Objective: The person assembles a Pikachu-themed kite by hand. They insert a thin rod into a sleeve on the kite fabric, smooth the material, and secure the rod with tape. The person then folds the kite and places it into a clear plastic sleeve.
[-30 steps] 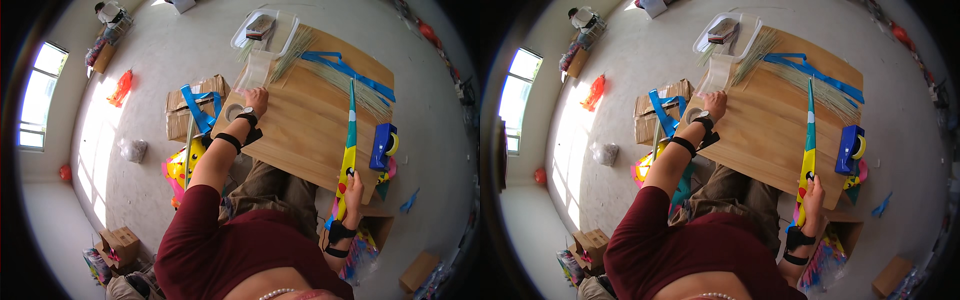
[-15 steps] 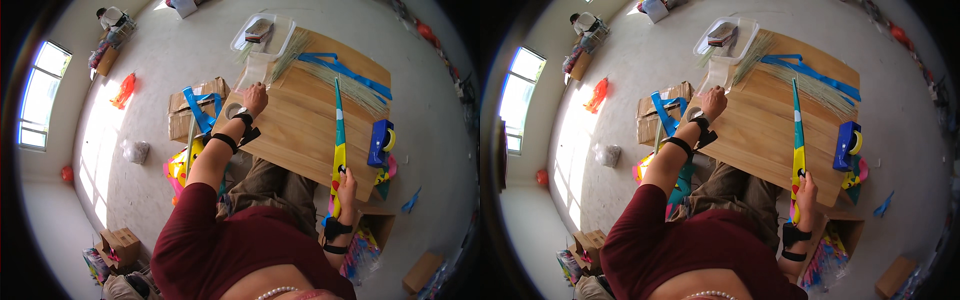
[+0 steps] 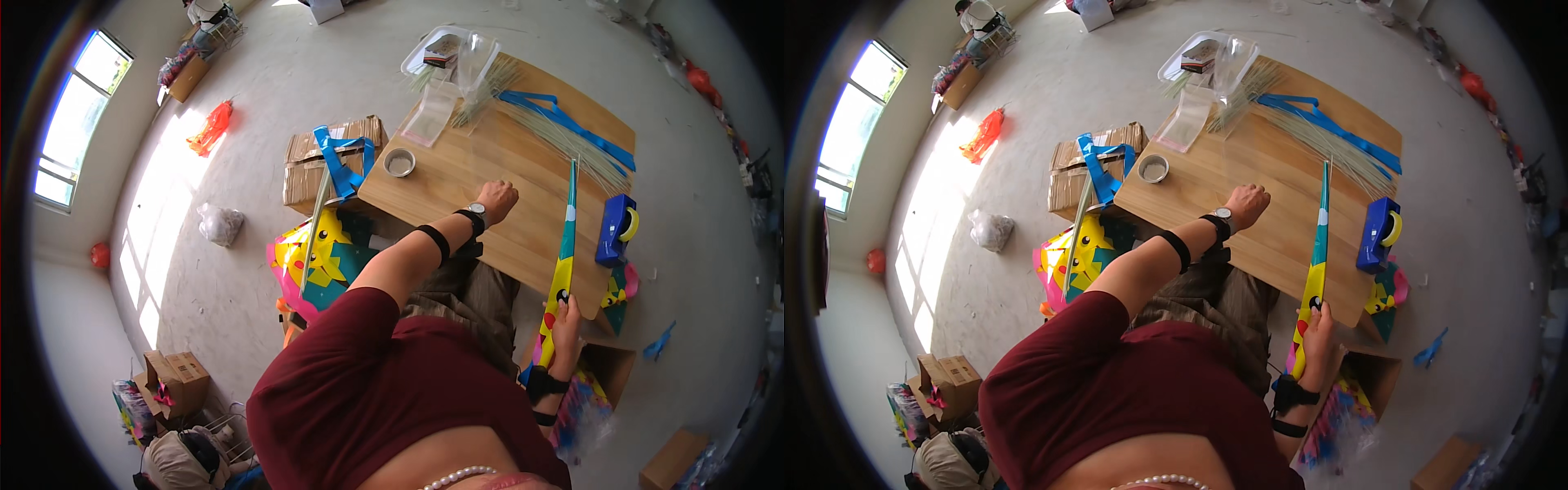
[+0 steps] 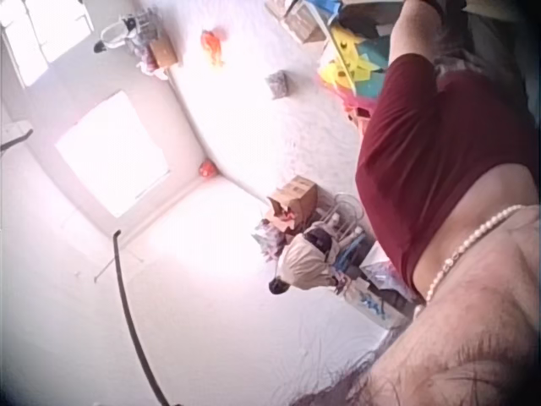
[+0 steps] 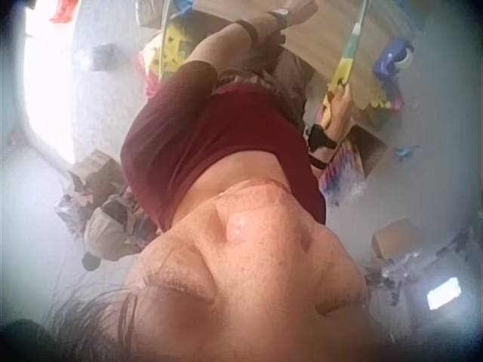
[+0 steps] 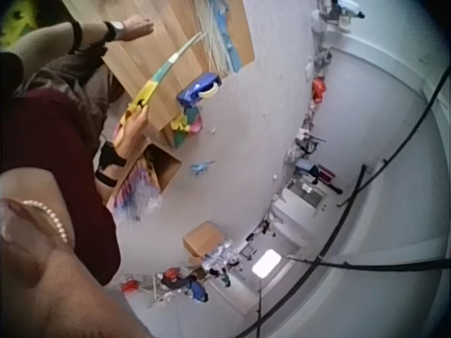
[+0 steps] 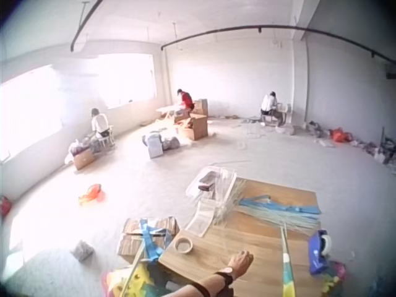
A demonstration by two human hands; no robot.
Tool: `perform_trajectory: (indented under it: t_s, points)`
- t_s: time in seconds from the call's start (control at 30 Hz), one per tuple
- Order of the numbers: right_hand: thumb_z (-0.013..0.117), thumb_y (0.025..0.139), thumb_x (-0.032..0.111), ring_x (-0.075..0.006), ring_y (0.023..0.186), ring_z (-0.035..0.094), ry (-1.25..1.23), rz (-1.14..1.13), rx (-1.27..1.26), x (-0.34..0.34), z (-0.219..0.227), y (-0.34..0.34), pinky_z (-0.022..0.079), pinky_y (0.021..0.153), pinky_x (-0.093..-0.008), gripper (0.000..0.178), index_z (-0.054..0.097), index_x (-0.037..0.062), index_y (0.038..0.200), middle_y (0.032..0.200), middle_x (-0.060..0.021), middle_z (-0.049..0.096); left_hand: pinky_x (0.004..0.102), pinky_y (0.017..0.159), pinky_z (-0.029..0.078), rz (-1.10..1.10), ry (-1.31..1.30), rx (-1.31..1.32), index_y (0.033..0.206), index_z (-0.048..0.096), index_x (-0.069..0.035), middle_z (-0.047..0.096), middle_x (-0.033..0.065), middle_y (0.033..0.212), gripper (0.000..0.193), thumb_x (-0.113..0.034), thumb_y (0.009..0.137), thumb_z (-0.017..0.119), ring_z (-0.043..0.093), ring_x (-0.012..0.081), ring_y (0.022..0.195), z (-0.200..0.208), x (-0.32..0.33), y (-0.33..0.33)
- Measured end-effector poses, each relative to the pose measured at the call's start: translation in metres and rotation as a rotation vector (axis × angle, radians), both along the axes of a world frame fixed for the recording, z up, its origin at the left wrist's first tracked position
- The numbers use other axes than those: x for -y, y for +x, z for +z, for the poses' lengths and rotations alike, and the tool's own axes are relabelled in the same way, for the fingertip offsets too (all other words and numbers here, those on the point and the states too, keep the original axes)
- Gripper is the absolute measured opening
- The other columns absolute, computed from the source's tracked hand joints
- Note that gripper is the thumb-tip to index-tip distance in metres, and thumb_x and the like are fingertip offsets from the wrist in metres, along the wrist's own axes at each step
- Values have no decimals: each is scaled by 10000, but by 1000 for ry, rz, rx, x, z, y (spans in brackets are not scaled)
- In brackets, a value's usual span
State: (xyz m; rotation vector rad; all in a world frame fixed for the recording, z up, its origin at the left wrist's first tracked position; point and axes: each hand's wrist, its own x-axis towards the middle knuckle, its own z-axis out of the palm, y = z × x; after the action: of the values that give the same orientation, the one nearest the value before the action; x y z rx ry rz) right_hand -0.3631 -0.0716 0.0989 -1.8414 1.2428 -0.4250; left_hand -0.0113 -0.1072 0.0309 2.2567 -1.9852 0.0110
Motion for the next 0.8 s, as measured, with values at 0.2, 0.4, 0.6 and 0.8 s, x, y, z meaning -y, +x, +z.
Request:
perform_trajectory:
  t_s: [0.2, 0.4, 0.6, 0.8]
  points:
    - [476, 1064, 138, -351, 909, 735, -122, 39, -249, -29, 11, -28, 534, 769, -423, 197, 567, -31, 1105, 946, -201, 739, 416, 685, 569, -60, 38, -179, 922, 700, -72, 714, 126, 938, 117, -65, 812, 662, 716, 333, 938, -31, -35, -62]
    - [492, 1057, 140, -450, 923, 678, -147, 61, -322, -54, 1, -58, 524, 773, -463, 188, 582, -5, 1135, 922, -218, 720, 451, 913, 515, -77, -76, -441, 1042, 688, -39, 662, 176, 1072, 400, -381, 845, 757, 613, 355, 1104, -20, -70, -78]
    - [486, 1062, 145, -459, 998, 662, -10, -40, -201, -79, -6, -59, 514, 786, -478, 221, 570, -14, 1189, 1029, -278, 684, 452, 977, 460, -97, -156, -521, 1135, 640, -32, 580, 163, 1183, 583, -403, 739, 854, 522, 361, 1193, -17, -110, -48]
    - [503, 1052, 152, -479, 990, 637, -18, -45, -225, -89, -42, -81, 495, 804, -491, 263, 579, -25, 1231, 1031, -291, 671, 463, 987, 443, -104, -93, -277, 1125, 586, -52, 523, 139, 1216, 568, -324, 709, 860, 500, 337, 1191, -18, -118, -72]
